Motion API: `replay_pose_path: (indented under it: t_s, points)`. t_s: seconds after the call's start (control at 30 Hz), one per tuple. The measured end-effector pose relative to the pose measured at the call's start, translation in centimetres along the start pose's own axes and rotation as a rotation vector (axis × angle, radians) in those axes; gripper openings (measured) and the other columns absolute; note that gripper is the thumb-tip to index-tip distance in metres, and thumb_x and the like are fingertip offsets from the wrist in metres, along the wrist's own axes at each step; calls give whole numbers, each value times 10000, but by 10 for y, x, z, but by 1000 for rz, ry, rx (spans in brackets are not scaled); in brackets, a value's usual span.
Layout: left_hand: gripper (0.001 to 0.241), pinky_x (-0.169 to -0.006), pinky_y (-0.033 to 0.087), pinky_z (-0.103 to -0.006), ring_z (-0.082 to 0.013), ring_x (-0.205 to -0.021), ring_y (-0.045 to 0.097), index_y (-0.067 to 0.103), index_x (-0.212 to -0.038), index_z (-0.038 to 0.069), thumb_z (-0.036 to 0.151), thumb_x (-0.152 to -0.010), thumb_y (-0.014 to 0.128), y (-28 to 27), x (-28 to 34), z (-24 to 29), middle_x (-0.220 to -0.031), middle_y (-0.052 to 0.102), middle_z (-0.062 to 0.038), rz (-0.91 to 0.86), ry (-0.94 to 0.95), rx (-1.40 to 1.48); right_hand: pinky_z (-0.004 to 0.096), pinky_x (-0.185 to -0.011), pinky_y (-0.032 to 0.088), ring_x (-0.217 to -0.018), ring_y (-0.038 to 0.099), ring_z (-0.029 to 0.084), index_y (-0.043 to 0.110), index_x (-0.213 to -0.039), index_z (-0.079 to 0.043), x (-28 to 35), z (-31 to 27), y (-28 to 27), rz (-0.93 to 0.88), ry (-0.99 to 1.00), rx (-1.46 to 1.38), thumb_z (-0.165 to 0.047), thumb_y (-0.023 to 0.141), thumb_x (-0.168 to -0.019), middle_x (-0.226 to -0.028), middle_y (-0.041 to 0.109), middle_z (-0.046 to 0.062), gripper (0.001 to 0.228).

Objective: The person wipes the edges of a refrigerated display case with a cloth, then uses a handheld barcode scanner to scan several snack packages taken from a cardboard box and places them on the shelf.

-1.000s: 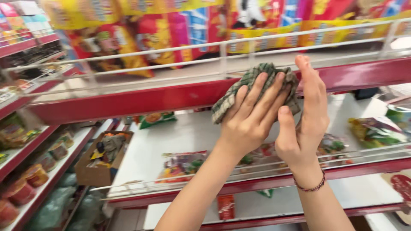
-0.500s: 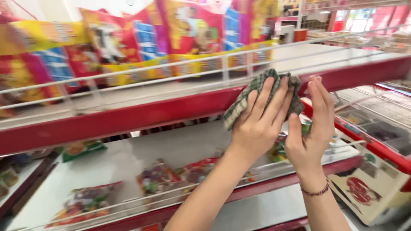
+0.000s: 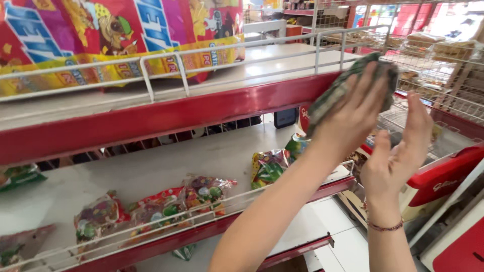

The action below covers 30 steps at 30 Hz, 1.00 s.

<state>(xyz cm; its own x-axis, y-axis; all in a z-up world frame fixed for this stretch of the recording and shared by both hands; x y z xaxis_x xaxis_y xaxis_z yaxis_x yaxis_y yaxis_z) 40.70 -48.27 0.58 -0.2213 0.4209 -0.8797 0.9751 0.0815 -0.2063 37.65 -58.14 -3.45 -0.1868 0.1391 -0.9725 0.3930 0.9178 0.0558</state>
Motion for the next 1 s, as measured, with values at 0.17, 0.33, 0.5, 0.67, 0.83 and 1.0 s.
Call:
replay_pose_path:
  t_s: [0.17, 0.33, 0.5, 0.67, 0.83, 1.0]
  points:
    - [495, -1315, 231, -413, -262, -1552, 381, 647, -1443, 22, 216, -997, 554, 4, -1, 6, -1579, 515, -83, -5, 11, 48, 428, -1273, 315, -1466, 458, 359, 444, -1581, 15, 4, -7, 6, -11, 1, 42, -188, 474, -1150, -1588, 490, 202, 478]
    - [485, -1337, 222, -431, -270, -1574, 372, 661, -1509, 32, 196, -1066, 548, -31, 36, -37, -1641, 465, -85, 15, -68, 54, 458, -1307, 284, -1533, 393, 379, 390, -1590, 32, 15, -37, 37, -50, -21, 13, -256, 417, -1200, -1624, 426, 211, 485]
    - [393, -1324, 216, -465, -271, -1551, 393, 674, -1458, 103, 138, -1087, 551, -107, 108, -137, -1613, 477, -42, 24, -247, -47, 489, -1339, 181, -1598, 308, 381, 391, -1597, 38, 26, -101, 105, -187, -95, -81, -268, 402, -1188, -1666, 381, 209, 511]
    - [393, -1305, 232, -471, -290, -1523, 420, 668, -1433, 76, 117, -1070, 523, -199, 171, -233, -1575, 507, -68, 35, -334, -173, 520, -1312, 139, -1604, 322, 389, 437, -1576, 40, 44, -205, 177, -282, -238, -226, -209, 428, -1103, -1657, 396, 218, 535]
    - [397, -1303, 242, -480, -310, -1535, 421, 629, -1454, 51, 96, -1077, 515, -276, 229, -321, -1578, 499, -99, 4, -408, -237, 557, -1333, 144, -1579, 355, 378, 488, -1546, 23, 64, -321, 236, -355, -284, -362, -162, 493, -1035, -1629, 422, 215, 543]
    - [443, -1330, 224, -469, -318, -1556, 346, 525, -1536, 39, 137, -1103, 515, -333, 297, -398, -1652, 417, -92, 7, -506, -224, 578, -1319, 121, -1573, 357, 352, 506, -1551, 3, 90, -425, 296, -421, -293, -397, -158, 571, -1017, -1638, 425, 203, 562]
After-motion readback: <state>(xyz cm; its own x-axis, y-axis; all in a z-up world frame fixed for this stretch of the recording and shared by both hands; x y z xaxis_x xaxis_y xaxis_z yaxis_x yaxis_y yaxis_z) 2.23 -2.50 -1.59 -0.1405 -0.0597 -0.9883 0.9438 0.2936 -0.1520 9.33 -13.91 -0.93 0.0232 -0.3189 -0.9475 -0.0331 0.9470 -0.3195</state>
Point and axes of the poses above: each hand's wrist, its own x-axis away from the middle knuckle, its own y-axis out of the palm, z = x × y, the point moved 2 cm from there along -x, towards the middle knuckle
